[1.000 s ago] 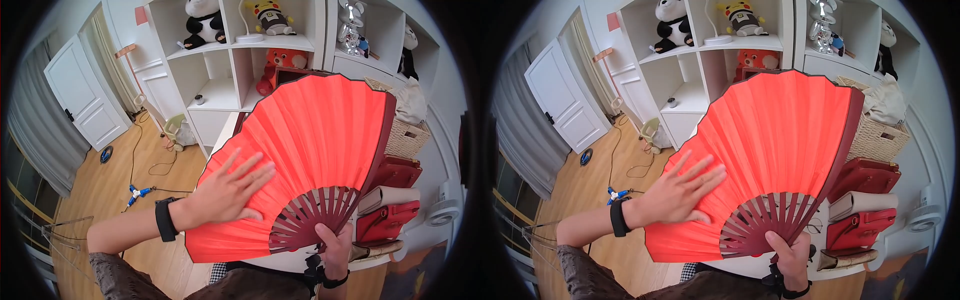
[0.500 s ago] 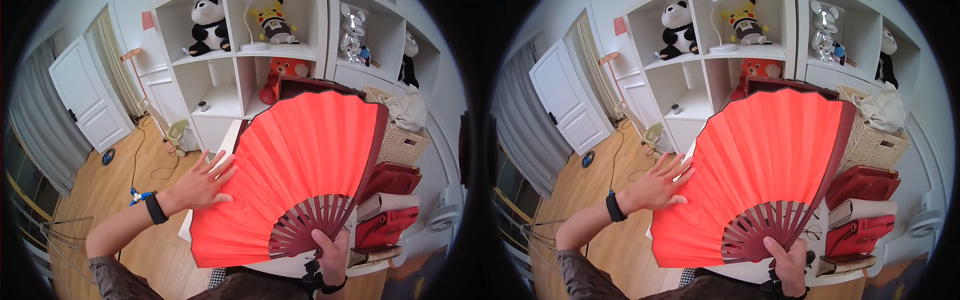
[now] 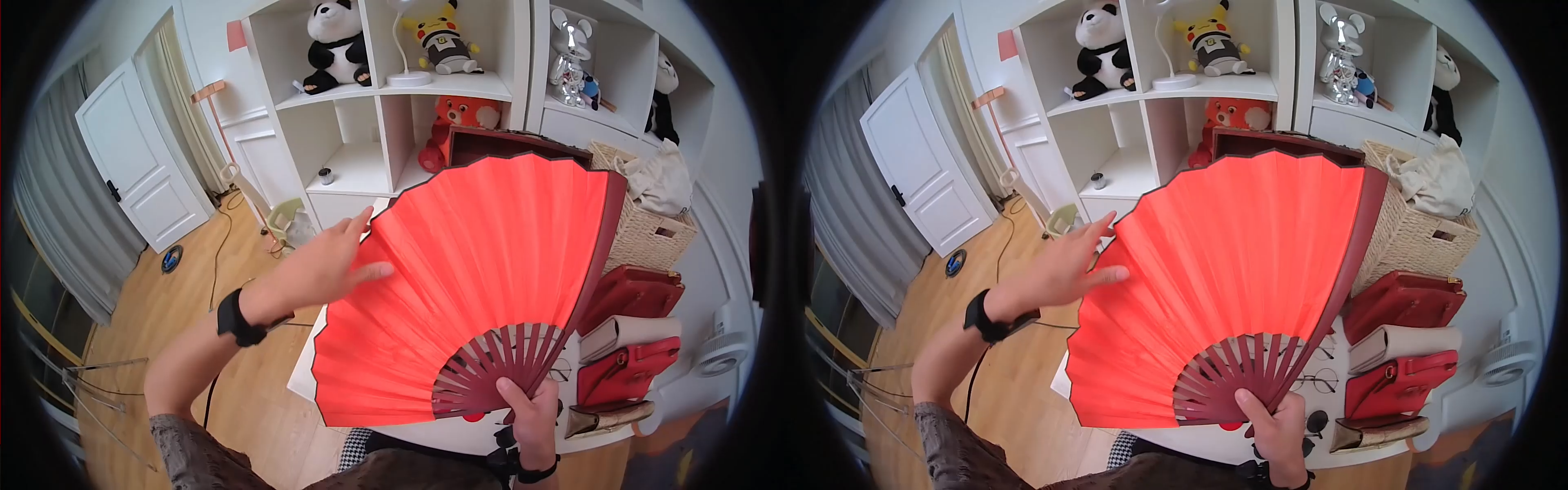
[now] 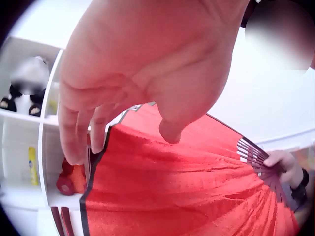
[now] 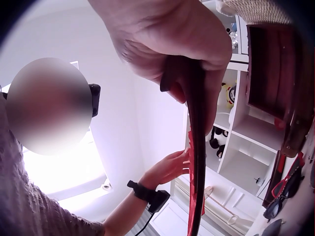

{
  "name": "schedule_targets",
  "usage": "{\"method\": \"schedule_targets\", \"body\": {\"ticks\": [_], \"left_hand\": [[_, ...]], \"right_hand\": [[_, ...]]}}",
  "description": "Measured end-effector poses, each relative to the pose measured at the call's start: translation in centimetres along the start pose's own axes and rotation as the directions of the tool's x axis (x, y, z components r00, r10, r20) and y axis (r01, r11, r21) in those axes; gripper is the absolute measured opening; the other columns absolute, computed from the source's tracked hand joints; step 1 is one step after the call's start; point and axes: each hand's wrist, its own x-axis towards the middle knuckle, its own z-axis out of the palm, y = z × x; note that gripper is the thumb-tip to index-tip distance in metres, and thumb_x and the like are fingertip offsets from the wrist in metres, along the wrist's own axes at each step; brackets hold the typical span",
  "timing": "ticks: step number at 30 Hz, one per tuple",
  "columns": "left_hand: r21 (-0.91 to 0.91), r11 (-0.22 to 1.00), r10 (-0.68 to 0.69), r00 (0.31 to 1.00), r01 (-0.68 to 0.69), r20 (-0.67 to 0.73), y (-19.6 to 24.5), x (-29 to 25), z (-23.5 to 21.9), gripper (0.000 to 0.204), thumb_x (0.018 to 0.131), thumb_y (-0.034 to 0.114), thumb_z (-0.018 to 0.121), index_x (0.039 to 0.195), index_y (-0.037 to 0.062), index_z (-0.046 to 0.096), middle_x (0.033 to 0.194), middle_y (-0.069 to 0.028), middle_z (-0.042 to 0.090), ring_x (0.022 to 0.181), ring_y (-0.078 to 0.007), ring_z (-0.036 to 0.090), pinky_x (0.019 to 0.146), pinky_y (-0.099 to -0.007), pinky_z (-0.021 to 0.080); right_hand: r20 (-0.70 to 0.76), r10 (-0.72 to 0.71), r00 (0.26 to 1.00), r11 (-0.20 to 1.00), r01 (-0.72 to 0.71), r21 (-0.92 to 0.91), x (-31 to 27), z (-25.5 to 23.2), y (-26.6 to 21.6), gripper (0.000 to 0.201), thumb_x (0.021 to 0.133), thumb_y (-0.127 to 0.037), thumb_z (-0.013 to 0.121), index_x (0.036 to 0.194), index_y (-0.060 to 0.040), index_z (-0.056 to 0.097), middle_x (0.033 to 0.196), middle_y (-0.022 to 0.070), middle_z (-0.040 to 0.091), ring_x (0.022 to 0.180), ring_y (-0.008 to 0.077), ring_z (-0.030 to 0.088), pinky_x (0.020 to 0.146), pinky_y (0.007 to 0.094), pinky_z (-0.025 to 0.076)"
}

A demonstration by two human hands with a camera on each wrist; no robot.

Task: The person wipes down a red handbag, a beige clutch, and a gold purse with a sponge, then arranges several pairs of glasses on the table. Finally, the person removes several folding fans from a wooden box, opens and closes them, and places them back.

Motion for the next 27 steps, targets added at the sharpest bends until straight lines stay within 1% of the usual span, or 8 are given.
{"method": "schedule_targets", "body": {"ticks": [3, 5, 6, 10, 13, 19, 26, 27], "left_hand": [[-0.264, 0.964, -0.046, 0.997, 0.03, -0.054, -2.3, 1.6, 0.9, 0.07, 0.088, 0.044, 0.068, 0.132, -0.0059, 0.046, 0.109, -0.0226, 0.064, 0.096, -0.037, 0.064, 0.086, -0.0416, 0.05], [-0.291, 0.953, -0.08, 0.996, 0.089, 0.044, -4.0, 2.3, 1.2, 0.052, 0.085, 0.04, 0.073, 0.111, -0.0029, 0.06, 0.09, -0.0156, 0.066, 0.079, -0.0314, 0.061, 0.077, -0.0395, 0.049], [-0.458, 0.887, -0.057, 0.998, 0.056, 0.012, -4.4, 2.1, 1.4, 0.044, 0.084, 0.037, 0.075, 0.096, -0.0033, 0.062, 0.084, -0.0135, 0.064, 0.073, -0.0255, 0.056, 0.071, -0.0371, 0.047], [-0.453, 0.885, -0.087, 0.994, 0.109, 0.068, -4.5, 2.0, 1.2, 0.041, 0.085, 0.034, 0.074, 0.096, -0.003, 0.062, 0.081, -0.0124, 0.063, 0.071, -0.0234, 0.055, 0.071, -0.0362, 0.047], [-0.185, 0.972, -0.138, 0.989, 0.146, 0.058, -3.6, 1.1, 0.1, 0.035, 0.086, 0.03, 0.073, 0.096, -0.0019, 0.063, 0.08, -0.0138, 0.065, 0.072, -0.0244, 0.059, 0.069, -0.0374, 0.048], [-0.127, 0.986, -0.13, 0.973, 0.106, -0.193, -1.3, -5.4, -2.0, 0.014, 0.083, 0.013, 0.071, 0.085, 0.0005, 0.064, 0.077, -0.0108, 0.068, 0.072, -0.0254, 0.066, 0.065, -0.0328, 0.05], [-0.354, 0.934, 0.055, 0.963, 0.043, 0.263, 4.5, -15.1, 3.2, 0.023, 0.083, 0.028, 0.076, 0.086, 0.0075, 0.066, 0.069, -0.0049, 0.066, 0.061, -0.0249, 0.065, 0.058, -0.033, 0.051], [-0.372, 0.928, 0.135, 0.926, 0.006, 0.351, 4.3, -15.4, 5.0, 0.025, 0.084, 0.029, 0.076, 0.09, 0.0071, 0.066, 0.072, -0.0058, 0.067, 0.065, -0.0256, 0.066, 0.061, -0.0335, 0.052]], "right_hand": [[0.027, -0.023, 0.999, 1.0, 0.023, -0.004, -0.2, -0.3, -0.1, 0.017, 0.09, -0.012, 0.067, 0.094, 0.0051, 0.069, 0.073, 0.003, 0.066, 0.054, 0.0045, 0.052, 0.045, 0.0216, 0.039], [0.042, -0.005, 0.999, 1.0, 0.005, -0.003, -0.4, -0.4, -0.6, 0.017, 0.09, -0.011, 0.067, 0.095, 0.0047, 0.069, 0.073, 0.0025, 0.066, 0.056, 0.0042, 0.052, 0.046, 0.0218, 0.039], [0.052, 0.06, 0.997, 0.998, -0.058, -0.032, -0.5, -0.4, -1.1, 0.017, 0.09, -0.011, 0.067, 0.096, 0.0044, 0.07, 0.074, 0.0026, 0.066, 0.057, 0.0047, 0.053, 0.048, 0.022, 0.041], [0.069, 0.104, 0.992, 0.991, -0.097, -0.093, -0.4, 0.0, -0.9, 0.017, 0.091, -0.012, 0.066, 0.098, 0.0039, 0.07, 0.077, 0.0031, 0.067, 0.063, 0.0059, 0.056, 0.054, 0.0229, 0.044], [0.076, 0.088, 0.993, 0.988, -0.077, -0.136, -0.4, 0.1, -0.7, 0.018, 0.092, -0.013, 0.065, 0.098, 0.0043, 0.069, 0.078, 0.0034, 0.068, 0.065, 0.0067, 0.058, 0.056, 0.0236, 0.046], [-0.065, 0.112, 0.992, 0.99, -0.117, -0.081, -0.1, 0.3, -1.7, 0.023, 0.095, -0.018, 0.062, 0.096, 0.0043, 0.068, 0.076, 0.0046, 0.067, 0.059, 0.006, 0.056, 0.05, 0.0214, 0.044], [-0.242, 0.021, 0.97, 0.994, 0.005, 0.105, 0.3, 1.6, -0.1, 0.028, 0.099, -0.023, 0.057, 0.096, 0.0045, 0.064, 0.073, 0.0033, 0.063, 0.054, 0.0062, 0.054, 0.039, 0.0215, 0.043], [-0.224, 0.052, 0.973, 0.983, -0.01, 0.185, 0.2, 1.8, 0.0, 0.024, 0.1, -0.017, 0.054, 0.106, 0.005, 0.06, 0.091, 0.0071, 0.064, 0.072, 0.0098, 0.058, 0.061, 0.0253, 0.047]]}}
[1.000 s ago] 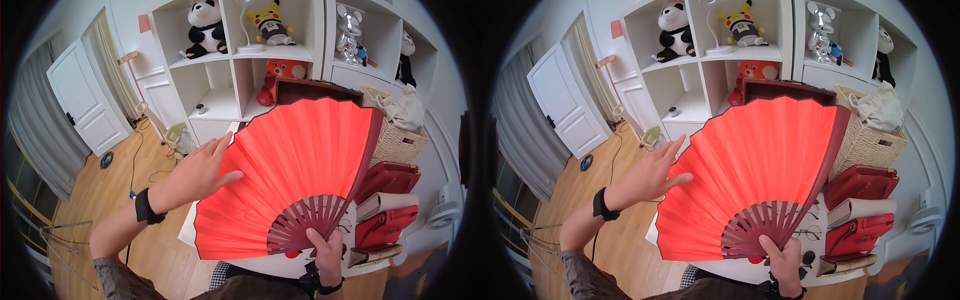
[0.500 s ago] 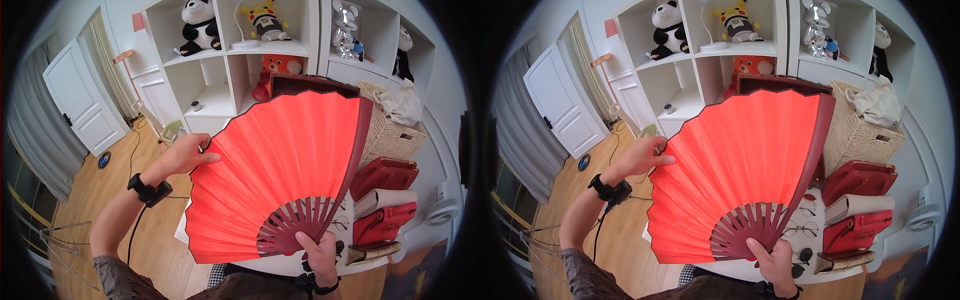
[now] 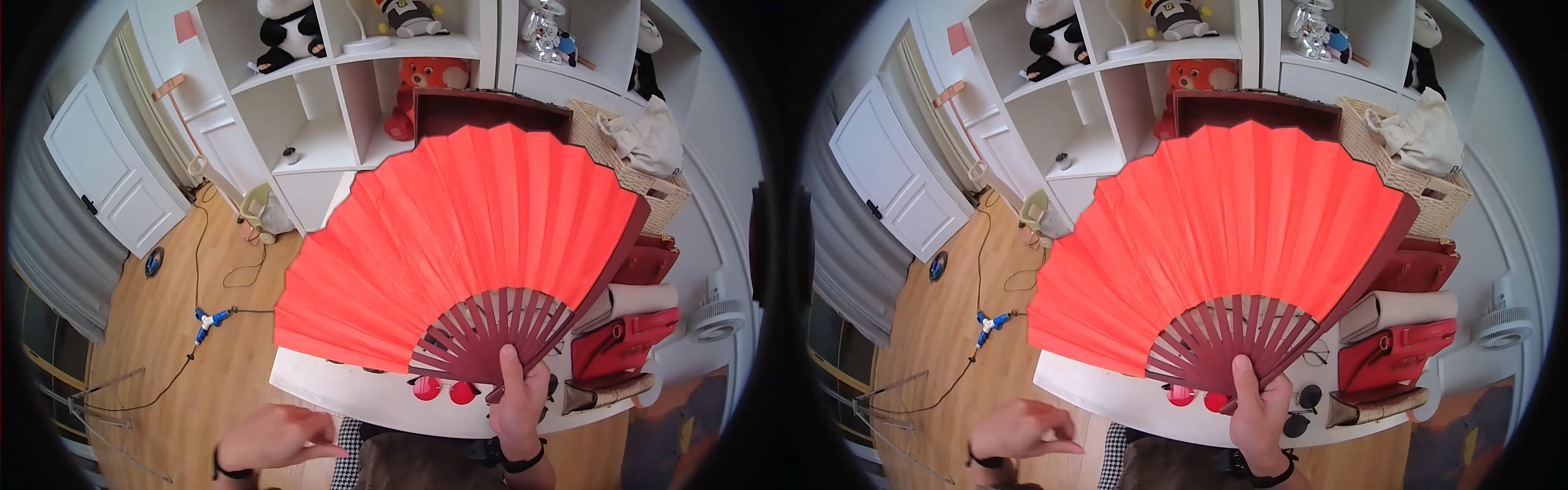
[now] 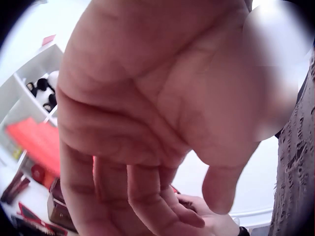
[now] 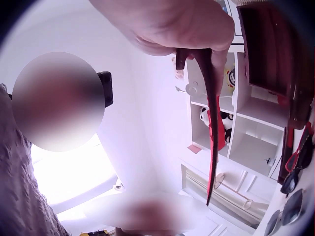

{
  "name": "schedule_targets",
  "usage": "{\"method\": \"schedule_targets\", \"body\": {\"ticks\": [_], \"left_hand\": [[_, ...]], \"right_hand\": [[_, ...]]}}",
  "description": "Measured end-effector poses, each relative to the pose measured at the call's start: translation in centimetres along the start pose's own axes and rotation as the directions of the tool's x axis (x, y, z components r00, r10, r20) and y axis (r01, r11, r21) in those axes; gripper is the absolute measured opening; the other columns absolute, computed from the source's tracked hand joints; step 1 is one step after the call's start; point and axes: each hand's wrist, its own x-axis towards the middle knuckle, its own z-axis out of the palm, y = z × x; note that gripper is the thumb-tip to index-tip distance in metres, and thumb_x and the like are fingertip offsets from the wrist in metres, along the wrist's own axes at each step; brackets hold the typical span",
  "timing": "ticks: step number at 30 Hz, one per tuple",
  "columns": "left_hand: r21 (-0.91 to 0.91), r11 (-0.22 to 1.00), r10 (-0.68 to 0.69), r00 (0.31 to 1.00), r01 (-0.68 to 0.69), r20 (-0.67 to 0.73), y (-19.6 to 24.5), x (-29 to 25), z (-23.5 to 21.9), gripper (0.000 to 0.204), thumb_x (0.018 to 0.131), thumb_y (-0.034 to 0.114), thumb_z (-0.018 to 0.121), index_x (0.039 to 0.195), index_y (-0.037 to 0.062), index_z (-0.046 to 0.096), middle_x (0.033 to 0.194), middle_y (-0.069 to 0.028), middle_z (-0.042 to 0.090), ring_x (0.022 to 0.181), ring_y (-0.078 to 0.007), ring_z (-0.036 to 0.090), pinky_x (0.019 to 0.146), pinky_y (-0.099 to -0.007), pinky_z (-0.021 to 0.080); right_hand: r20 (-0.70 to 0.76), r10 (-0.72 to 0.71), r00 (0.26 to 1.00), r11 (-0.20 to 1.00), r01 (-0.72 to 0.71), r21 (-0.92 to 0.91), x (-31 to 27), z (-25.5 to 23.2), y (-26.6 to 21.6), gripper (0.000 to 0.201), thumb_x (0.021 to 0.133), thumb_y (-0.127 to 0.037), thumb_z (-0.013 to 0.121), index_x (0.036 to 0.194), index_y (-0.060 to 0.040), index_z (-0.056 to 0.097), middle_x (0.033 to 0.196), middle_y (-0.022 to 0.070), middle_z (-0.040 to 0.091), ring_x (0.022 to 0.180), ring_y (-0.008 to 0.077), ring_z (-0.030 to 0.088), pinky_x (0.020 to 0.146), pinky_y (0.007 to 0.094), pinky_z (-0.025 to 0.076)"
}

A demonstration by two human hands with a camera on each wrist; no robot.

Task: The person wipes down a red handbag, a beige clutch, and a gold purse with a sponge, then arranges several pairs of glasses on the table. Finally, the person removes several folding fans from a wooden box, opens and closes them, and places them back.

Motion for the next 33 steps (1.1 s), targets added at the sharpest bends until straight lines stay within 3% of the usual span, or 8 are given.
{"method": "schedule_targets", "body": {"ticks": [1, 2, 4, 8, 10, 20, 27, 33], "left_hand": [[-0.009, 0.999, 0.044, 0.992, -0.043, 0.115, -0.7, 0.5, 1.6, 0.028, 0.084, 0.031, 0.076, 0.095, 0.0067, 0.066, 0.075, -0.0068, 0.068, 0.068, -0.0262, 0.067, 0.063, -0.0341, 0.053], [-0.014, 0.999, 0.042, 0.992, -0.04, 0.116, -1.1, 1.4, 3.4, 0.028, 0.084, 0.031, 0.076, 0.095, 0.0067, 0.066, 0.075, -0.0068, 0.068, 0.068, -0.0262, 0.067, 0.063, -0.0341, 0.053], [-0.259, 0.961, 0.032, 0.966, -0.1, -0.255, -0.7, 3.7, 6.9, 0.034, 0.086, 0.029, 0.074, 0.107, 0.0045, 0.064, 0.087, -0.0101, 0.07, 0.078, -0.027, 0.069, 0.069, -0.0336, 0.055], [-0.634, 0.767, -0.154, 0.931, -0.098, -0.33, 0.9, 7.5, 8.9, 0.039, 0.089, 0.017, 0.072, 0.12, -0.0022, 0.058, 0.1, -0.0132, 0.07, 0.086, -0.0216, 0.069, 0.078, -0.0314, 0.054], [-0.855, 0.405, -0.202, 0.88, -0.324, -0.43, 1.1, 9.0, 10.5, 0.036, 0.09, 0.009, 0.068, 0.121, -0.0049, 0.056, 0.11, -0.0108, 0.067, 0.091, -0.018, 0.066, 0.083, -0.0304, 0.052], [-0.83, 0.035, -0.169, 0.815, -0.557, -0.554, 0.0, 11.8, 11.4, 0.022, 0.096, 0.006, 0.06, 0.117, -0.0019, 0.057, 0.11, -0.0083, 0.065, 0.092, -0.0135, 0.063, 0.081, -0.0271, 0.05], [-0.856, 0.069, -0.273, 0.816, -0.512, -0.51, 0.6, 12.1, 11.4, 0.038, 0.093, 0.023, 0.066, 0.123, 0.0033, 0.053, 0.113, -0.0082, 0.065, 0.101, -0.0165, 0.062, 0.079, -0.0269, 0.046], [-0.83, -0.01, -0.155, 0.821, -0.558, -0.55, -0.4, 12.6, 12.5, 0.043, 0.092, 0.03, 0.065, 0.123, 0.0038, 0.051, 0.118, -0.009, 0.061, 0.11, -0.0188, 0.057, 0.091, -0.0364, 0.046]], "right_hand": [[0.015, 0.031, 0.999, 0.997, -0.032, 0.075, -0.1, 0.2, 0.1, 0.023, 0.1, -0.011, 0.052, 0.116, 0.0055, 0.057, 0.109, 0.0108, 0.065, 0.091, 0.0134, 0.063, 0.082, 0.0291, 0.05], [0.016, 0.036, 0.999, 0.997, -0.037, 0.071, -0.2, 0.3, 0.0, 0.023, 0.1, -0.011, 0.052, 0.116, 0.0055, 0.057, 0.109, 0.0108, 0.065, 0.091, 0.0134, 0.063, 0.082, 0.0291, 0.05], [0.031, 0.048, 0.998, 0.987, -0.052, 0.155, -0.4, 0.7, 0.1, 0.024, 0.1, -0.011, 0.052, 0.118, 0.0045, 0.056, 0.112, 0.0108, 0.064, 0.094, 0.0143, 0.063, 0.082, 0.029, 0.051], [0.106, 0.02, 0.994, 0.962, -0.048, 0.268, -0.8, 0.5, 1.1, 0.024, 0.1, -0.011, 0.051, 0.119, 0.0038, 0.056, 0.114, 0.0109, 0.064, 0.099, 0.0156, 0.063, 0.085, 0.0313, 0.051], [-0.076, 0.044, 0.996, 0.955, -0.02, 0.297, -0.9, 1.6, 1.0, 0.02, 0.096, -0.014, 0.06, 0.107, 0.003, 0.061, 0.092, 0.0067, 0.067, 0.066, 0.005, 0.059, 0.046, 0.0172, 0.04], [0.178, 0.214, 0.961, 0.961, -0.24, 0.14, -1.3, 0.0, 0.3, 0.029, 0.086, 0.0, 0.061, 0.114, 0.0077, 0.059, 0.103, 0.016, 0.069, 0.083, 0.02, 0.07, 0.073, 0.0288, 0.057], [0.216, 0.261, 0.941, 0.945, -0.295, 0.144, -1.2, -0.1, 1.0, 0.031, 0.085, -0.001, 0.063, 0.113, 0.0099, 0.058, 0.099, 0.0181, 0.069, 0.077, 0.0221, 0.071, 0.068, 0.0311, 0.06], [0.223, 0.303, 0.927, 0.93, -0.338, 0.144, -1.5, 0.0, 0.7, 0.033, 0.084, 0.0, 0.064, 0.115, 0.0093, 0.058, 0.102, 0.0182, 0.069, 0.084, 0.0228, 0.07, 0.07, 0.0342, 0.061]]}}
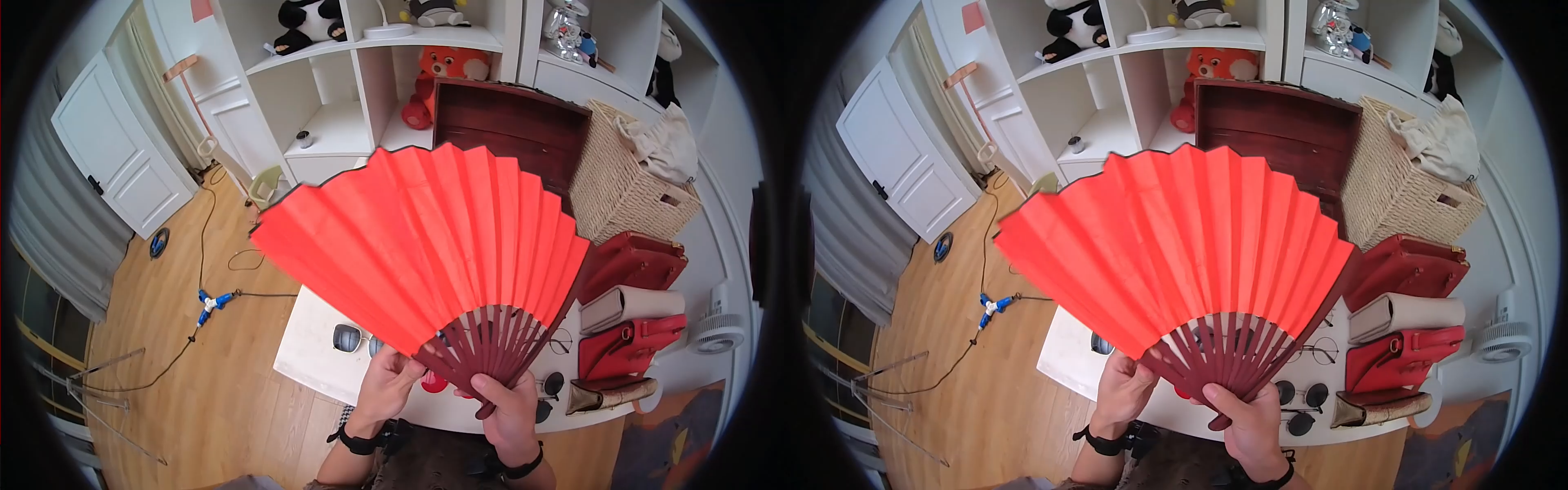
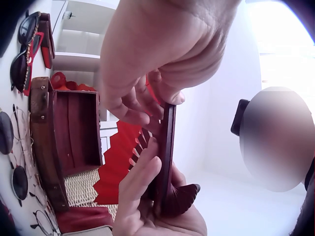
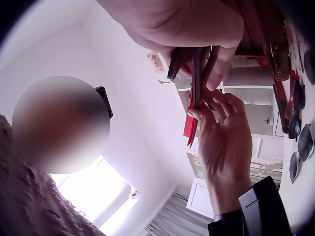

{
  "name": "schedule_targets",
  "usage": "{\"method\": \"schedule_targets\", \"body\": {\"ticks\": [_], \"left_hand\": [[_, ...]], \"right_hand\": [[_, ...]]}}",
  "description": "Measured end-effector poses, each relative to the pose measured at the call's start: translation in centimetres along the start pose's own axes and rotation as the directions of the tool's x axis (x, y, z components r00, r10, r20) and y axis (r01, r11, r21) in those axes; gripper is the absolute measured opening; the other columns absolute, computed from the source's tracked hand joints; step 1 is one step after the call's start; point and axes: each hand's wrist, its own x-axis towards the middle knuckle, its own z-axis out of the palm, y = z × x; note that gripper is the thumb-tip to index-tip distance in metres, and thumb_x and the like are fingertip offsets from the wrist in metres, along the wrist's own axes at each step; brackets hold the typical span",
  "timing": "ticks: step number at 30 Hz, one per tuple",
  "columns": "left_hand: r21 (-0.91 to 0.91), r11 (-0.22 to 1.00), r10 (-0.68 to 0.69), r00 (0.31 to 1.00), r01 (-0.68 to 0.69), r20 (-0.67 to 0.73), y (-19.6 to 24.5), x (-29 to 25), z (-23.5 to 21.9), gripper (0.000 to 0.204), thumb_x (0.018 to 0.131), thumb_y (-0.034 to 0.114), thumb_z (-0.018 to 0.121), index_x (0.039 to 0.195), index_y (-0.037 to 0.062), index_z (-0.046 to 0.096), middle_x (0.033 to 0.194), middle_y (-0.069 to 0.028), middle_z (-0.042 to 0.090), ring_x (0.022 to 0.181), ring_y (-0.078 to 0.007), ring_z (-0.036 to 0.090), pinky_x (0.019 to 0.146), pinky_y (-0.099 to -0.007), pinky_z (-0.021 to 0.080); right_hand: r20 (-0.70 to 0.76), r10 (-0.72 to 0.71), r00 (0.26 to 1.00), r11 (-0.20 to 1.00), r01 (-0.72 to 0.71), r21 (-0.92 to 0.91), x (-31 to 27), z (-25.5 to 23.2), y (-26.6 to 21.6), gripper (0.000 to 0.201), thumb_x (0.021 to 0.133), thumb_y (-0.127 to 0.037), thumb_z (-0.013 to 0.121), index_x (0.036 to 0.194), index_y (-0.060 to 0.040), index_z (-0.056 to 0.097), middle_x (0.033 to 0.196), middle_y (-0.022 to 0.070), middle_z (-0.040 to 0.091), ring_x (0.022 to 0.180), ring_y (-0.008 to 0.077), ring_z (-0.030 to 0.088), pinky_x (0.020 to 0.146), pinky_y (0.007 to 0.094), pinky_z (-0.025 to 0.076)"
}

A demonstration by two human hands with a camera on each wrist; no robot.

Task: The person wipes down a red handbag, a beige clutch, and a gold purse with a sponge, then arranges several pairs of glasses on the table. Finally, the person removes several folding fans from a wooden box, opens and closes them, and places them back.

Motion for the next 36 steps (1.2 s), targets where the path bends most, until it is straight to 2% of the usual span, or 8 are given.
{"method": "schedule_targets", "body": {"ticks": [6, 8, 10, 15, 18, 30, 32, 36], "left_hand": [[0.03, 0.998, -0.056, 0.995, 0.054, 0.077, 0.4, 0.4, 0.1, 0.04, 0.096, 0.03, 0.061, 0.124, 0.0038, 0.052, 0.113, -0.0068, 0.06, 0.106, -0.0193, 0.058, 0.091, -0.0364, 0.047], [0.033, 0.998, -0.041, 0.993, 0.045, -0.111, 1.6, 0.9, 2.6, 0.04, 0.098, 0.029, 0.058, 0.127, 0.0025, 0.05, 0.112, -0.0063, 0.06, 0.104, -0.0182, 0.057, 0.091, -0.0347, 0.046], [0.002, 0.998, -0.066, 0.994, 0.067, -0.082, 1.3, 0.7, 2.5, 0.041, 0.099, 0.029, 0.057, 0.129, 0.0016, 0.049, 0.114, -0.0062, 0.06, 0.104, -0.0176, 0.057, 0.092, -0.0337, 0.045], [0.061, 0.993, -0.105, 0.994, 0.104, 0.006, 1.1, 0.7, 1.5, 0.045, 0.1, 0.029, 0.054, 0.132, -0.0002, 0.045, 0.118, -0.0067, 0.059, 0.108, -0.0175, 0.057, 0.096, -0.033, 0.044], [-0.013, 0.997, -0.069, 0.994, 0.07, 0.086, 0.4, 0.9, 1.1, 0.039, 0.104, 0.021, 0.046, 0.135, -0.0017, 0.042, 0.123, -0.0094, 0.056, 0.113, -0.018, 0.056, 0.101, -0.0331, 0.043], [0.011, 0.989, -0.144, 0.989, 0.144, -0.008, 0.8, 1.0, 0.1, 0.046, 0.097, 0.018, 0.062, 0.136, 0.0004, 0.045, 0.104, -0.0035, 0.062, 0.087, -0.009, 0.057, 0.079, -0.0243, 0.046], [0.01, 0.984, -0.178, 0.983, 0.177, 0.042, 1.1, 1.0, -0.2, 0.055, 0.091, 0.031, 0.069, 0.131, -0.0005, 0.049, 0.11, -0.0067, 0.063, 0.092, -0.0154, 0.058, 0.081, -0.0314, 0.047], [0.057, 0.979, -0.198, 0.98, 0.198, -0.006, 1.9, 1.1, 0.8, 0.054, 0.09, 0.031, 0.07, 0.13, -0.0006, 0.05, 0.102, -0.0047, 0.063, 0.082, -0.0122, 0.054, 0.073, -0.0279, 0.043]], "right_hand": [[0.011, 0.002, 1.0, 1.0, -0.002, 0.006, -0.1, 0.2, 0.1, 0.033, 0.083, 0.0, 0.066, 0.114, 0.0073, 0.059, 0.102, 0.0166, 0.069, 0.083, 0.0215, 0.07, 0.07, 0.0328, 0.06], [-0.004, 0.015, 1.0, 1.0, -0.015, -0.004, -0.1, 0.3, 0.1, 0.033, 0.083, 0.0, 0.067, 0.114, 0.0065, 0.059, 0.101, 0.0159, 0.069, 0.08, 0.0208, 0.069, 0.069, 0.0318, 0.059], [-0.007, 0.009, 1.0, 1.0, -0.009, 0.022, 0.0, 0.2, 0.3, 0.027, 0.083, -0.003, 0.071, 0.108, 0.0043, 0.064, 0.095, 0.012, 0.071, 0.074, 0.0155, 0.068, 0.054, 0.0219, 0.054], [0.026, -0.004, 1.0, 0.999, 0.003, 0.041, 0.1, 0.0, 1.0, 0.031, 0.081, 0.0, 0.07, 0.11, 0.0041, 0.061, 0.097, 0.0122, 0.069, 0.077, 0.0168, 0.066, 0.065, 0.0276, 0.054], [0.035, 0.001, 0.999, 0.999, -0.003, 0.051, 0.3, -0.1, 1.3, 0.035, 0.08, 0.002, 0.069, 0.113, 0.0037, 0.058, 0.099, 0.0123, 0.067, 0.079, 0.0181, 0.065, 0.067, 0.03, 0.053], [0.02, 0.031, 0.999, 0.997, -0.032, 0.065, 0.4, 0.1, 1.1, 0.038, 0.079, 0.004, 0.069, 0.115, 0.0027, 0.057, 0.099, 0.0108, 0.066, 0.081, 0.018, 0.065, 0.071, 0.0299, 0.053], [0.016, 0.023, 1.0, 0.997, -0.024, 0.067, 0.4, 0.1, 1.2, 0.039, 0.079, 0.005, 0.069, 0.116, 0.0027, 0.056, 0.099, 0.0105, 0.066, 0.081, 0.0179, 0.065, 0.071, 0.0303, 0.053], [0.035, 0.012, 0.999, 0.993, -0.016, 0.117, 0.4, 0.2, 0.9, 0.038, 0.081, 0.005, 0.069, 0.117, 0.0034, 0.057, 0.104, 0.0105, 0.067, 0.088, 0.0169, 0.065, 0.077, 0.0301, 0.053]]}}
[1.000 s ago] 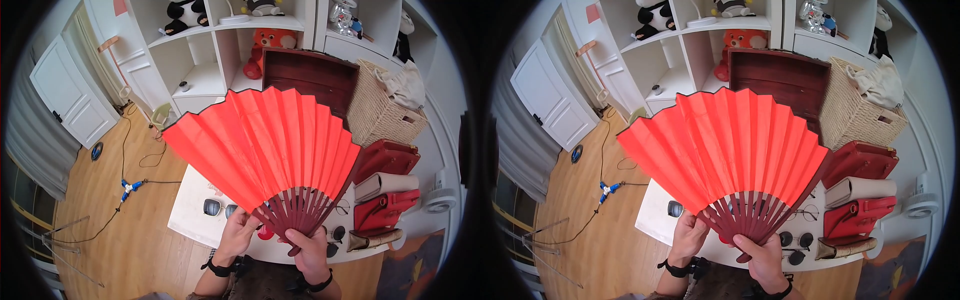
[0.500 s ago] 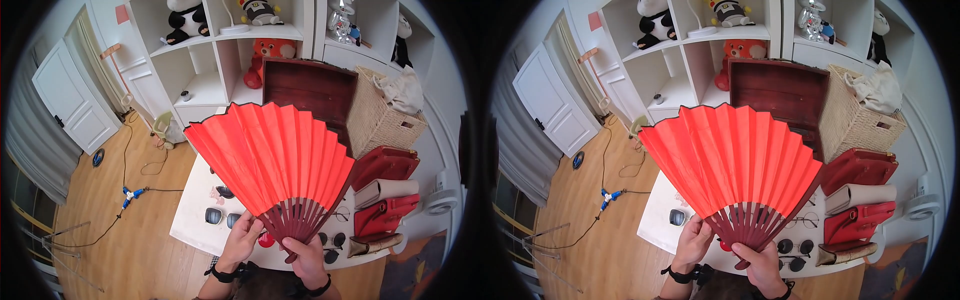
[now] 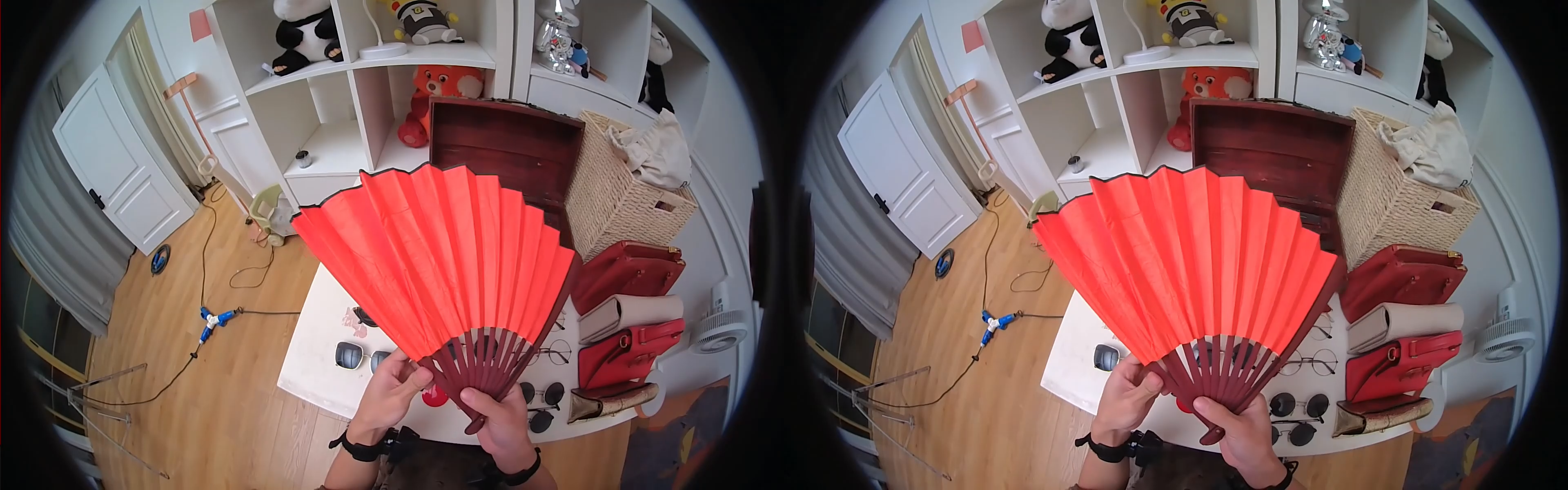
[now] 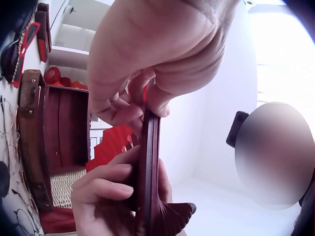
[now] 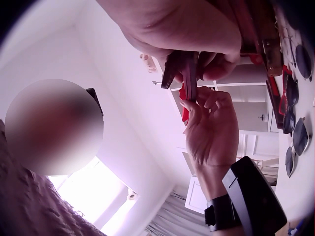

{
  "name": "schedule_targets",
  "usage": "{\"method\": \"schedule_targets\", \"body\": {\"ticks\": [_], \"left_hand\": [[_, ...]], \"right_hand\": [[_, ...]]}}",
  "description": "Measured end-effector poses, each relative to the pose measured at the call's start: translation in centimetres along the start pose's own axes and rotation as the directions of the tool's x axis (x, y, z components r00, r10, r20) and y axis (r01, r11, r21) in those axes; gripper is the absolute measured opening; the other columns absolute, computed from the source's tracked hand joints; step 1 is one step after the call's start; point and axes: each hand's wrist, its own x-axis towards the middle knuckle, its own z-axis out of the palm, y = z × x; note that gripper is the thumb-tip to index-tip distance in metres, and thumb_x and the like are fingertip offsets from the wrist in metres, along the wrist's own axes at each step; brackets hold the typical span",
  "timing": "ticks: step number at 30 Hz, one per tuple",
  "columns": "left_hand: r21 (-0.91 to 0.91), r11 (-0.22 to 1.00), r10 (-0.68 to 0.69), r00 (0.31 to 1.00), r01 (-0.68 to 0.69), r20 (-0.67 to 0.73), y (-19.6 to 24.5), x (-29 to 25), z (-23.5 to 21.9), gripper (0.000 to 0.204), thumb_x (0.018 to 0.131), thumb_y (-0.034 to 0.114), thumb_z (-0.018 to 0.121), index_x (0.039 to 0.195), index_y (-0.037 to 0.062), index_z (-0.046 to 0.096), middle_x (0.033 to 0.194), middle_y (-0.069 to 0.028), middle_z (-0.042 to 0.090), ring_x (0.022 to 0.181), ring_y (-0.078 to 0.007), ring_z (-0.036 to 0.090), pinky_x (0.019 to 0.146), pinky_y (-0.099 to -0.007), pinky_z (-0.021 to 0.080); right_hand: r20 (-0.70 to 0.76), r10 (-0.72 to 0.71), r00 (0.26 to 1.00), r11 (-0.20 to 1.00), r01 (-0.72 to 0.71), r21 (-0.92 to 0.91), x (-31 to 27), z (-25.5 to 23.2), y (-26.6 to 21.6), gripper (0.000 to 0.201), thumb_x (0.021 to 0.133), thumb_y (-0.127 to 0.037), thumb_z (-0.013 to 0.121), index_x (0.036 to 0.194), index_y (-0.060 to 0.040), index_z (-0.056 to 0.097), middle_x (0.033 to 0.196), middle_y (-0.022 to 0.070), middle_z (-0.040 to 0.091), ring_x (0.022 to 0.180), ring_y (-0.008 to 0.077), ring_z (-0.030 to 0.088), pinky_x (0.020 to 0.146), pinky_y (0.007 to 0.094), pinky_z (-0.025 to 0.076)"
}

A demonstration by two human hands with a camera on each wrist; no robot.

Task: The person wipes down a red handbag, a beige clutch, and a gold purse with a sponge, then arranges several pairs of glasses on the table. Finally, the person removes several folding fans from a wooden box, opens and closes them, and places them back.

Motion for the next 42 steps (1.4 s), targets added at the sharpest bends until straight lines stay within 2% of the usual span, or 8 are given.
{"method": "schedule_targets", "body": {"ticks": [12, 14, 18, 21, 24, 29, 35, 42], "left_hand": [[-0.019, 0.998, 0.055, 0.998, -0.054, 0.035, 0.2, 0.0, 0.4, 0.051, 0.096, 0.025, 0.064, 0.138, 0.0025, 0.046, 0.108, -0.0027, 0.062, 0.085, -0.0099, 0.058, 0.076, -0.025, 0.047], [-0.04, 0.999, 0.023, 1.0, -0.023, 0.002, 0.7, 0.0, 1.0, 0.041, 0.091, 0.034, 0.069, 0.115, 0.0035, 0.055, 0.098, -0.0029, 0.059, 0.079, -0.012, 0.05, 0.07, -0.0272, 0.041], [-0.029, 0.999, 0.022, 1.0, -0.022, -0.006, 0.4, -0.3, 0.2, 0.036, 0.091, 0.032, 0.069, 0.11, 0.0044, 0.056, 0.098, -0.0029, 0.059, 0.08, -0.0116, 0.05, 0.07, -0.0269, 0.041], [-0.037, 0.999, 0.014, 0.996, -0.011, 0.086, 0.2, -0.2, -0.4, 0.027, 0.096, 0.021, 0.063, 0.114, 0.0025, 0.055, 0.101, -0.0028, 0.062, 0.084, -0.01, 0.057, 0.076, -0.0261, 0.047], [0.029, 0.999, 0.022, 0.998, -0.024, 0.062, 0.0, -0.1, -0.5, 0.028, 0.097, 0.021, 0.062, 0.117, 0.0015, 0.056, 0.096, -0.0024, 0.061, 0.083, -0.01, 0.057, 0.075, -0.026, 0.047], [0.009, 0.999, 0.04, 0.999, -0.04, -0.009, 0.7, 0.2, -0.2, 0.044, 0.099, 0.019, 0.058, 0.136, 0.0004, 0.043, 0.111, -0.0073, 0.062, 0.085, -0.0108, 0.058, 0.076, -0.0258, 0.047], [0.236, 0.97, 0.116, 0.964, -0.058, -0.24, 2.3, 0.7, 0.7, 0.046, 0.1, 0.019, 0.055, 0.139, -0.0025, 0.041, 0.112, -0.0098, 0.066, 0.095, -0.0142, 0.062, 0.082, -0.0294, 0.048], [0.235, 0.967, 0.141, 0.972, -0.094, -0.189, 3.5, 0.8, 1.7, 0.045, 0.1, 0.017, 0.055, 0.138, -0.0031, 0.041, 0.117, -0.0092, 0.064, 0.101, -0.0125, 0.06, 0.086, -0.0286, 0.048]], "right_hand": [[0.06, 0.104, 0.993, 0.994, -0.106, 0.025, 0.0, 0.0, 0.1, 0.035, 0.08, 0.006, 0.071, 0.114, 0.0036, 0.061, 0.104, 0.0083, 0.067, 0.087, 0.0128, 0.063, 0.077, 0.0267, 0.049], [0.06, 0.108, 0.992, 0.994, -0.109, 0.023, 0.1, -0.1, 0.1, 0.035, 0.08, 0.007, 0.071, 0.114, 0.0035, 0.061, 0.103, 0.0081, 0.067, 0.087, 0.0127, 0.063, 0.076, 0.0267, 0.049], [0.08, 0.067, 0.995, 0.995, -0.073, 0.071, 0.0, 0.0, 0.7, 0.032, 0.084, 0.004, 0.068, 0.115, 0.0044, 0.06, 0.108, 0.011, 0.067, 0.094, 0.0162, 0.065, 0.084, 0.03, 0.052], [0.08, 0.058, 0.995, 0.991, -0.067, 0.112, -0.1, -0.4, 0.9, 0.029, 0.089, -0.001, 0.065, 0.116, 0.0056, 0.06, 0.112, 0.0143, 0.067, 0.101, 0.0211, 0.066, 0.091, 0.0345, 0.053], [0.019, 0.107, 0.994, 0.983, -0.108, 0.147, 0.1, 0.1, 0.4, 0.037, 0.087, -0.002, 0.065, 0.122, 0.0059, 0.055, 0.114, 0.0146, 0.065, 0.1, 0.0215, 0.065, 0.091, 0.0345, 0.051], [-0.015, 0.113, 0.993, 0.99, -0.112, 0.089, 0.4, 0.3, 0.2, 0.031, 0.085, 0.001, 0.065, 0.116, 0.0054, 0.06, 0.109, 0.0133, 0.068, 0.095, 0.0194, 0.066, 0.089, 0.0315, 0.051], [-0.056, 0.068, 0.996, 0.996, -0.071, -0.054, 0.2, -0.3, 0.7, 0.036, 0.081, 0.007, 0.066, 0.116, 0.0057, 0.059, 0.109, 0.0132, 0.068, 0.097, 0.0188, 0.066, 0.09, 0.0323, 0.051], [0.006, 0.047, 0.999, 0.998, -0.047, -0.053, 0.2, 0.0, -0.5, 0.043, 0.077, 0.009, 0.068, 0.119, 0.0051, 0.057, 0.112, 0.0136, 0.067, 0.098, 0.0198, 0.066, 0.091, 0.0339, 0.051]]}}
